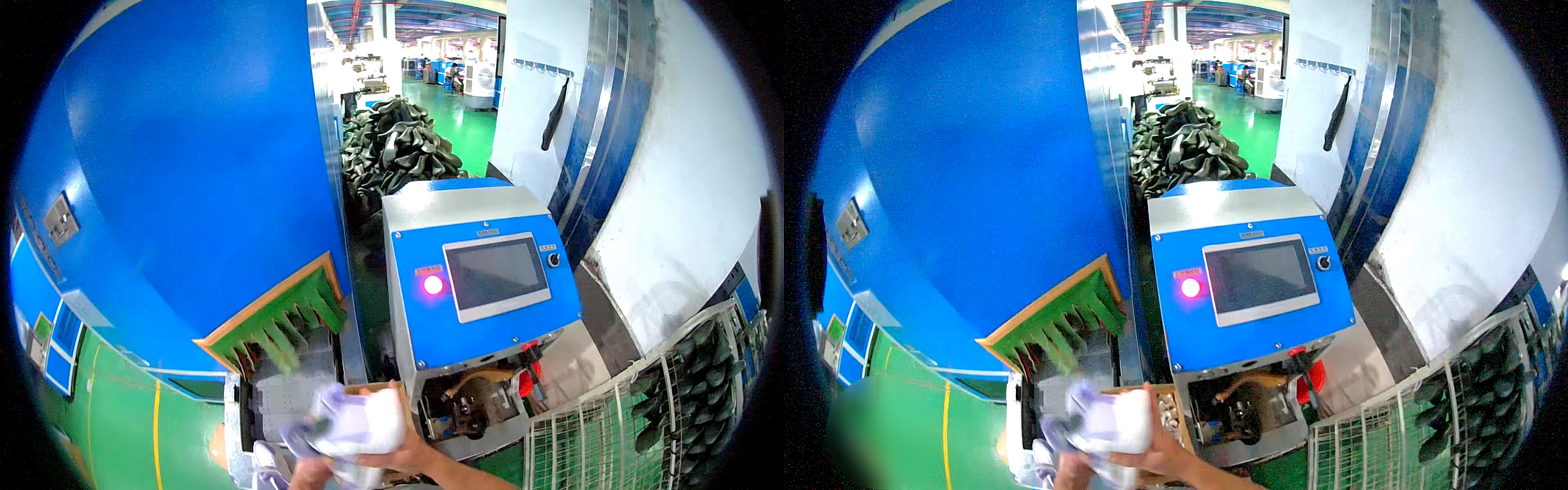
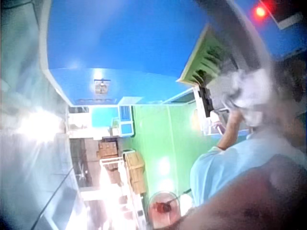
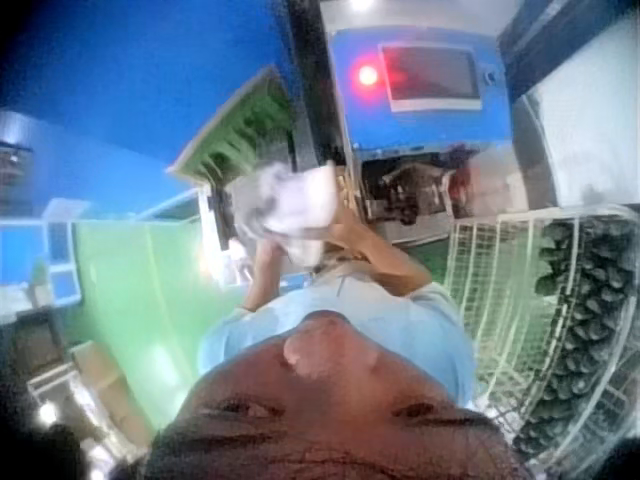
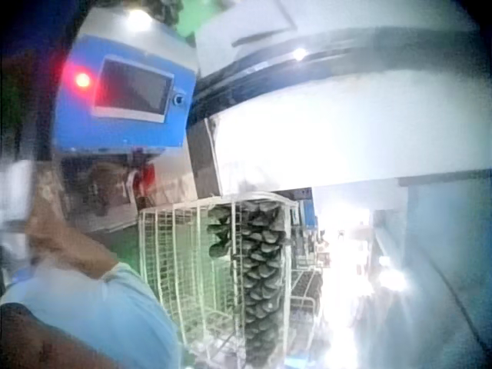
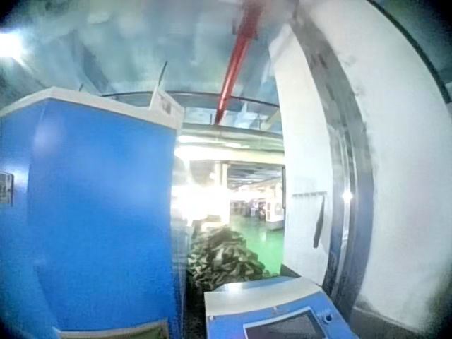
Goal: The person takes shoes from a conveyor belt, places them into a pressing machine, wipes the shoes with a cloth, and periodically retrieves shoe lasts from a nearby rack.
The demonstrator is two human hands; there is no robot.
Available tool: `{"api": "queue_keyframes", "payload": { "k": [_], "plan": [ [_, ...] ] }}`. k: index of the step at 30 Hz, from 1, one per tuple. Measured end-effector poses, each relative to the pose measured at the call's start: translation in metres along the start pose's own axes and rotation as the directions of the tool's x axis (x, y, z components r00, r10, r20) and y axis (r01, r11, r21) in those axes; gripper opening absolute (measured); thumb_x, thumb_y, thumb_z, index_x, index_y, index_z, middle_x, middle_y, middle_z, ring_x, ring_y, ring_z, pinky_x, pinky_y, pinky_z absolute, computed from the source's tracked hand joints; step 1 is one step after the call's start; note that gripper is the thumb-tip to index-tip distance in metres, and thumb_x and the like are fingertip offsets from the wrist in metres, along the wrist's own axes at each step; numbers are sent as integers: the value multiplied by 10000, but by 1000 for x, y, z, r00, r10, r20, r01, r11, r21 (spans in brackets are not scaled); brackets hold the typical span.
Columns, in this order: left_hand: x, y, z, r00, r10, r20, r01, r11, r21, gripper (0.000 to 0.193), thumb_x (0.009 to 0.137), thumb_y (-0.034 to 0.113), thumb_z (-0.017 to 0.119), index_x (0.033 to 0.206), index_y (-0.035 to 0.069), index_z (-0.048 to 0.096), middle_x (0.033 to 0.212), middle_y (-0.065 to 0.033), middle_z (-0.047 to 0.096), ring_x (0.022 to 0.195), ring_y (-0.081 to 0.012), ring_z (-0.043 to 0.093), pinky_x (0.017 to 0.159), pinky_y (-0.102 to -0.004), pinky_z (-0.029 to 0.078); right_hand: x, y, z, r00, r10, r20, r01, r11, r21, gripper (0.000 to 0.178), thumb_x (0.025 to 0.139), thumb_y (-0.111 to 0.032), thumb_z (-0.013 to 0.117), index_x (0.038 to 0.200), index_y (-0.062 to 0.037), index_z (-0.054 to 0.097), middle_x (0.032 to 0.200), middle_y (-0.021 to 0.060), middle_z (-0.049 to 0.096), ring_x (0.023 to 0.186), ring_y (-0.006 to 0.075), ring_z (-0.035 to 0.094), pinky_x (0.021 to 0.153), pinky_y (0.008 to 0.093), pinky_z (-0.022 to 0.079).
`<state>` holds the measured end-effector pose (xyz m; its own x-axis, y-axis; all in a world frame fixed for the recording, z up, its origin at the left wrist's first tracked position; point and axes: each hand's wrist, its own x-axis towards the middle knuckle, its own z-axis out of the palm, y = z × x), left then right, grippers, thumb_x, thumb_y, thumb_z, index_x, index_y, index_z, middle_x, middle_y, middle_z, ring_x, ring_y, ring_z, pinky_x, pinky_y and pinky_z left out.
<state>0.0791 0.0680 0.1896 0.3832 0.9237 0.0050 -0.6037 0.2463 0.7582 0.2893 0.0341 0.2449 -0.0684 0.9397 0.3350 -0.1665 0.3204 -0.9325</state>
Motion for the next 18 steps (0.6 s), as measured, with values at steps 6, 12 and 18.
{"api": "queue_keyframes", "payload": {
  "k": [6,12,18],
  "plan": [
    [-42,-54,80,945,-307,117,273,932,240,785,709,301,847,1330,-3,473,1227,-127,599,1099,-220,592,944,-378,486,-66,-36,-75,880,466,90,-458,786,415,981,752,-106,798,1507,-73,174,1375,120,458,1234,210,473,1038,373,389],
    [-47,-83,124,841,-515,166,272,668,693,580,707,219,862,1168,-17,599,1062,-68,662,955,-133,599,850,-291,491,-166,-15,-143,545,827,137,-698,357,621,733,809,-99,720,1434,-24,345,1262,137,559,1070,189,589,919,338,491],
    [-78,-156,150,529,-845,-73,697,383,606,228,809,189,748,896,-15,693,825,-39,672,748,-96,563,697,-270,471,-244,-12,-174,590,803,-91,-598,509,619,756,792,-89,731,1441,-25,349,1281,127,557,1051,186,602,897,314,499]
  ]
}}
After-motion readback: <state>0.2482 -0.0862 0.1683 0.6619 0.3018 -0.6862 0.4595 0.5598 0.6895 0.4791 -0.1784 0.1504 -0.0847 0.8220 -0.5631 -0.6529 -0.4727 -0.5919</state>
